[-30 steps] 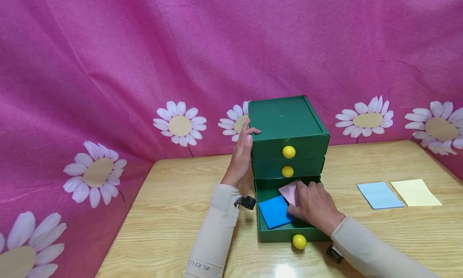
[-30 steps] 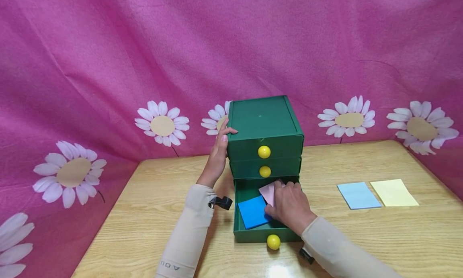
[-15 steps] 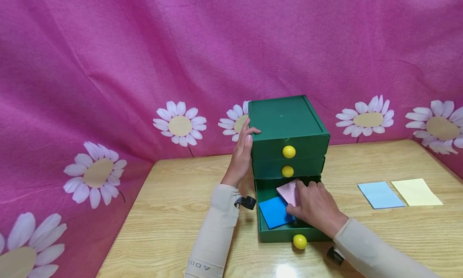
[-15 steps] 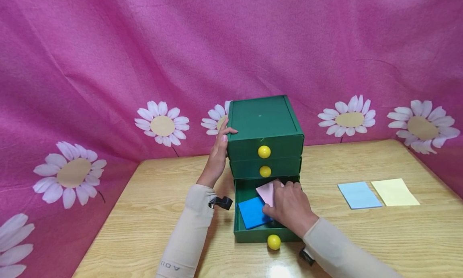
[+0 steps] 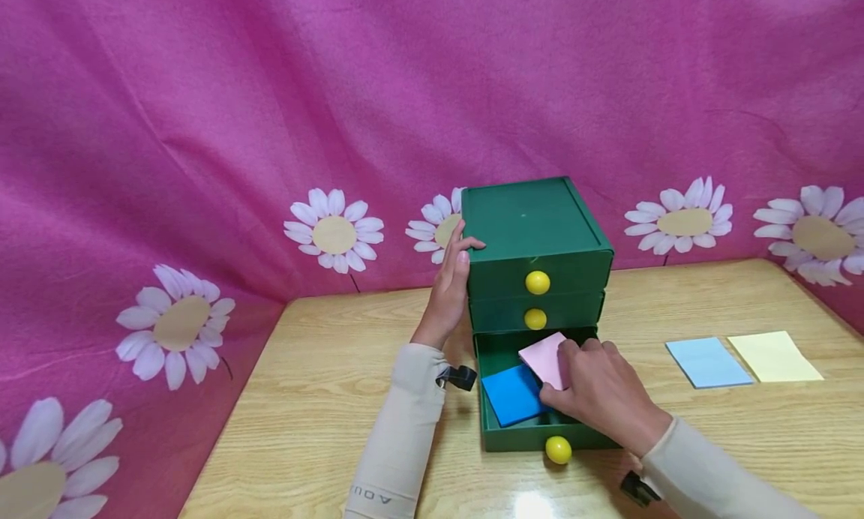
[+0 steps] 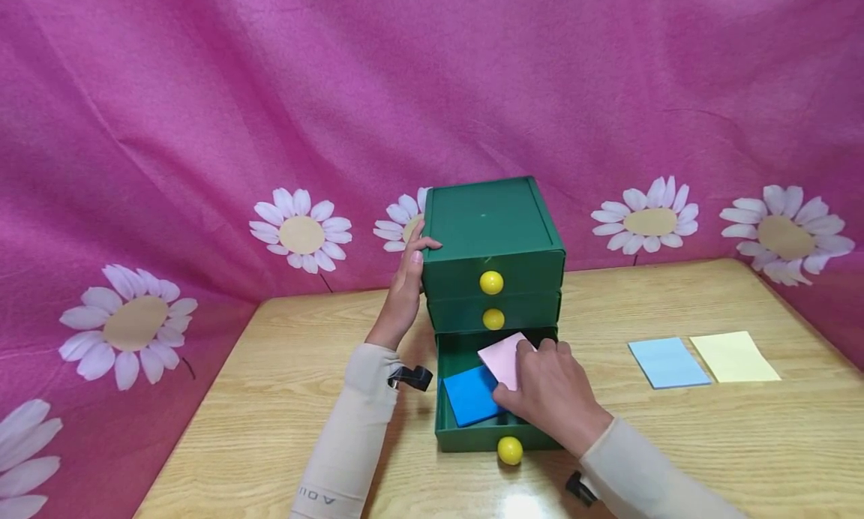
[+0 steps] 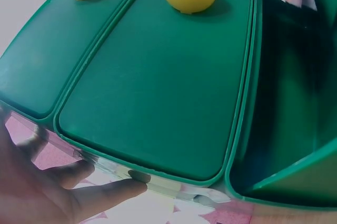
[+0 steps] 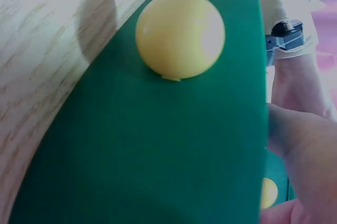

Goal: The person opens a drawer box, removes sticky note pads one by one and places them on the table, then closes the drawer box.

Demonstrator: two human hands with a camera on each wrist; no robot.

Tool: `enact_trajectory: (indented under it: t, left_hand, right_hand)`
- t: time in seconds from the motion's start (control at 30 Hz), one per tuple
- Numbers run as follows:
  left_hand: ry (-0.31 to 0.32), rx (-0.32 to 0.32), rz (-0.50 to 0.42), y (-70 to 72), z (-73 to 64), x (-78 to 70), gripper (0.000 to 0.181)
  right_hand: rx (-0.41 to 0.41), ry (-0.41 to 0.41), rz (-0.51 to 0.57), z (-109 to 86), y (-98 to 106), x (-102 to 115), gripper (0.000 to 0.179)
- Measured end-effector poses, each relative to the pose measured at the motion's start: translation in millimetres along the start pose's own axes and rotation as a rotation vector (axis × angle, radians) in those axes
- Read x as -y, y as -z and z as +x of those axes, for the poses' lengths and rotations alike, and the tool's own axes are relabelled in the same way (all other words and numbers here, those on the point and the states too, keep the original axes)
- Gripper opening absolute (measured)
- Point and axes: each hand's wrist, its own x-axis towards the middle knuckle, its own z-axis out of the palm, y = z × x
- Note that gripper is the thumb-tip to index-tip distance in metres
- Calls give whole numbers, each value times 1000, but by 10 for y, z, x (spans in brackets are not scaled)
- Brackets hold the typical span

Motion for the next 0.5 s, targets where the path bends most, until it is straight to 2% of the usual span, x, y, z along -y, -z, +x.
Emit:
enact_trajectory:
  t: [0.3, 0.5]
  left_hand:
    - [-12, 9, -11, 24, -2, -8, 35]
    - [-22, 11, -6, 14, 0, 4, 34]
  right_hand:
    - [-11, -8, 8, -104, 145, -7, 49]
    - [-46, -12, -3, -214, 238, -48, 51]
